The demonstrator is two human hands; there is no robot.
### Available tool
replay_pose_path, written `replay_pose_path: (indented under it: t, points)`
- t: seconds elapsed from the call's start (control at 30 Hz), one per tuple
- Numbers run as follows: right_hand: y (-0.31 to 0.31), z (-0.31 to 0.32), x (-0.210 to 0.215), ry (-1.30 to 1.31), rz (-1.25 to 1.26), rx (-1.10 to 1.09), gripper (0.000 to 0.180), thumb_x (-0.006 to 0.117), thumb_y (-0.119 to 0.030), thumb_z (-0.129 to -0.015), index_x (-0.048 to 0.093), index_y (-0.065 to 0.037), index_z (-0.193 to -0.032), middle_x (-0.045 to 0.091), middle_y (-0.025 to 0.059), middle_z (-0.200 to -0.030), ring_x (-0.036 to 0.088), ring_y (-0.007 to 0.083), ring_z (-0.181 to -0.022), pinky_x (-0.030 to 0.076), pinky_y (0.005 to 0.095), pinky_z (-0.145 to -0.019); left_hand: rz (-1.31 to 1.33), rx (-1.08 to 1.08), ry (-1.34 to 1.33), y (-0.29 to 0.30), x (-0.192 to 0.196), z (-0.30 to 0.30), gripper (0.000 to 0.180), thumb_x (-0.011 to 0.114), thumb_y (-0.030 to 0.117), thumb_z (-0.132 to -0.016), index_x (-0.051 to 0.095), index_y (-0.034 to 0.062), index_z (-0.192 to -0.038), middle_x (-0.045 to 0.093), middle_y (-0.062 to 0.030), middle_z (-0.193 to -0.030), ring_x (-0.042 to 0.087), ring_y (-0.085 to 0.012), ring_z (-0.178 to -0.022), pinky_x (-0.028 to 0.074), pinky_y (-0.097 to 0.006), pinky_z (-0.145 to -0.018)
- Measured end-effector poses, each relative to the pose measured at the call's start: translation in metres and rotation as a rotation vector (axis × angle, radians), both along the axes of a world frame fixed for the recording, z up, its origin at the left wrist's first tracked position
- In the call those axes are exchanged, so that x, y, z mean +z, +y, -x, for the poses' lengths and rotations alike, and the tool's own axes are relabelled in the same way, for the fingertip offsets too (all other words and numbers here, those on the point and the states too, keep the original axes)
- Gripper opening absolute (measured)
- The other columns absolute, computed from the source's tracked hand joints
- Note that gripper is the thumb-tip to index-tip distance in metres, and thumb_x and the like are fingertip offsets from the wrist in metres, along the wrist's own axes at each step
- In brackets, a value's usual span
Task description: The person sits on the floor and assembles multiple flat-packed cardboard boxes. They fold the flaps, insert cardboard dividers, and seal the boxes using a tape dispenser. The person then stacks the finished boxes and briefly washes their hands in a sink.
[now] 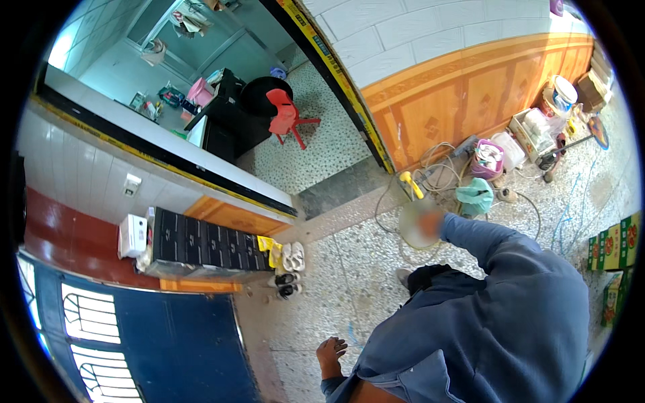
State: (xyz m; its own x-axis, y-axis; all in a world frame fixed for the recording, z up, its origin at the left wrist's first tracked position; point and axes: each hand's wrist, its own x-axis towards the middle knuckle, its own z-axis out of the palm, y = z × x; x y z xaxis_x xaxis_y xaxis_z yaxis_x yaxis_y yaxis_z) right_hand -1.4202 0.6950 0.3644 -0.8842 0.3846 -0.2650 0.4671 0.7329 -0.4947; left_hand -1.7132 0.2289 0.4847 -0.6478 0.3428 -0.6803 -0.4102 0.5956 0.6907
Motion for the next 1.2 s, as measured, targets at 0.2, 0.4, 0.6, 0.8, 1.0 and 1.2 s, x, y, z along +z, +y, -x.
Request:
replay_pose_path:
  t: [0.2,0.4,0.6,0.8,1.0,1.2]
  points:
    - [0.032,0.190,0.068,0.015,-0.085,0.080,0.031,0.057,-0.030,-0.075,0.064,-0.003,-0.091,0.064,0.0237,-0.086,0.063,0.0413,-0.083,0.050,0.0512,-0.073,-0.001,0.133,0.097,0.038,0.035,0.131,0.028,0.050,0.022,-0.091,0.058,-0.0039,-0.098,0.068,-0.0166,-0.088,0.069,-0.0257,-0.074,0.053,-0.032,-0.060]
    - [0.110,0.323,0.111,0.043,-0.196,0.077,0.032,0.058,-0.032,-0.078,0.063,-0.005,-0.094,0.064,0.0214,-0.090,0.062,0.0406,-0.087,0.049,0.0510,-0.075,0.069,0.067,0.024,0.123,0.001,0.263,0.030,0.050,0.024,-0.091,0.058,-0.0045,-0.099,0.068,-0.0173,-0.091,0.069,-0.0261,-0.076,0.052,-0.032,-0.060]
    - [0.218,0.414,0.113,-0.084,-0.194,-0.083,0.038,0.058,-0.034,-0.079,0.066,-0.009,-0.106,0.065,0.0216,-0.098,0.062,0.0393,-0.091,0.050,0.0486,-0.080,-0.047,-0.021,0.015,0.276,-0.011,0.423,0.025,0.056,0.021,-0.088,0.063,-0.0024,-0.094,0.070,-0.0117,-0.082,0.068,-0.0225,-0.067,0.051,-0.031,-0.057]
    - [0.317,0.483,0.155,-0.185,-0.157,-0.354,0.037,0.060,-0.034,-0.079,0.067,-0.010,-0.107,0.066,0.0215,-0.097,0.062,0.0379,-0.092,0.049,0.0475,-0.081,-0.253,-0.160,0.073,0.447,0.007,0.566,0.027,0.058,0.020,-0.089,0.067,-0.0046,-0.084,0.068,-0.0082,-0.079,0.066,-0.0164,-0.068,0.052,-0.029,-0.058]
    - [0.396,0.543,0.151,0.022,-0.117,-0.540,0.029,0.062,-0.029,-0.077,0.067,-0.003,-0.089,0.065,0.0236,-0.086,0.063,0.0409,-0.088,0.049,0.0482,-0.079,-0.341,-0.388,0.151,0.629,0.052,0.643,0.028,0.058,0.023,-0.092,0.063,-0.0032,-0.100,0.067,-0.0087,-0.084,0.065,-0.0160,-0.072,0.051,-0.027,-0.063]
    - [0.543,0.675,0.125,0.165,0.008,-0.493,0.028,0.064,-0.026,-0.078,0.067,-0.002,-0.093,0.065,0.0244,-0.087,0.061,0.0425,-0.085,0.048,0.0474,-0.078,-0.422,-0.382,0.245,0.788,0.061,0.728,0.034,0.057,0.030,-0.093,0.063,-0.0026,-0.100,0.067,-0.0075,-0.084,0.063,-0.0134,-0.072,0.048,-0.028,-0.061]
